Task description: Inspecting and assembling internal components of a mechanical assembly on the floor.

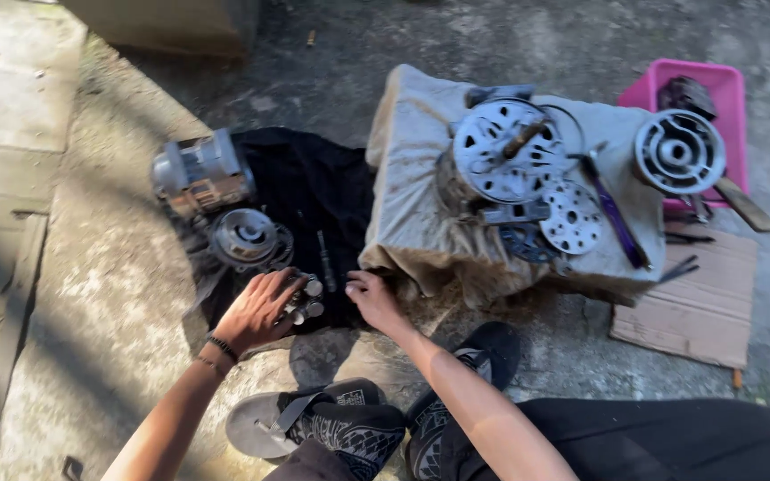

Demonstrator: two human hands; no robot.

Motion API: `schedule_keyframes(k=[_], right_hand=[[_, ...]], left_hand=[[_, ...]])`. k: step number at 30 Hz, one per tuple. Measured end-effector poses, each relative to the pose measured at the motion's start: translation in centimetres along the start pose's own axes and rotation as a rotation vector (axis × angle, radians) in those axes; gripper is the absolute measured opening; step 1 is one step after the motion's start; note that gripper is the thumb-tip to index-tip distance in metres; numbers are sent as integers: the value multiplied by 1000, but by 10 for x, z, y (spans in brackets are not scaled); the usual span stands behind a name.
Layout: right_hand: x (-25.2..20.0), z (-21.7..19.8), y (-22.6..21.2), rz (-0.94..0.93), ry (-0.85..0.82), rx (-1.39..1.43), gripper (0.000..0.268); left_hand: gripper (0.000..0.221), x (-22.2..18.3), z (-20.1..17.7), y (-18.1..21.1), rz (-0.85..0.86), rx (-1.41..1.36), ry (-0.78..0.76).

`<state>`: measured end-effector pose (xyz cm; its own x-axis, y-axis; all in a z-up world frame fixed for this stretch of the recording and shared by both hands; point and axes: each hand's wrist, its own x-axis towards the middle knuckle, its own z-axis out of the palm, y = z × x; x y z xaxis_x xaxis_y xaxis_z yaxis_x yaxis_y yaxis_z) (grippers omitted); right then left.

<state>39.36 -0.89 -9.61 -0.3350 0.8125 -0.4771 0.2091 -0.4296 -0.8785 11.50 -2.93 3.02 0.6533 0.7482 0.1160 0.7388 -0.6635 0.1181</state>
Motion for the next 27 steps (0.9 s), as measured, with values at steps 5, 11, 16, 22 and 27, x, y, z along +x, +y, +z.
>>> schedule_keyframes(k=[5,11,16,22,27], right_hand=[[-59,-29,-94,-73,11,-224,23],[-79,-56,-137,-111,-46,-270,42],[-100,-83,-175,-89,-189,-332,31],[-115,-121,-190,-124,-294,-485,39],[-111,-136,-183,-96,-187,-660,22]], left_hand=[[106,11,-15,2,126,70,76],[94,55,-48,24,59,197,31],[82,117,-84,42,0,243,-56],[70,181,-98,35,-159,301,-291],[54,224,-141,70,-314,352,-514]])
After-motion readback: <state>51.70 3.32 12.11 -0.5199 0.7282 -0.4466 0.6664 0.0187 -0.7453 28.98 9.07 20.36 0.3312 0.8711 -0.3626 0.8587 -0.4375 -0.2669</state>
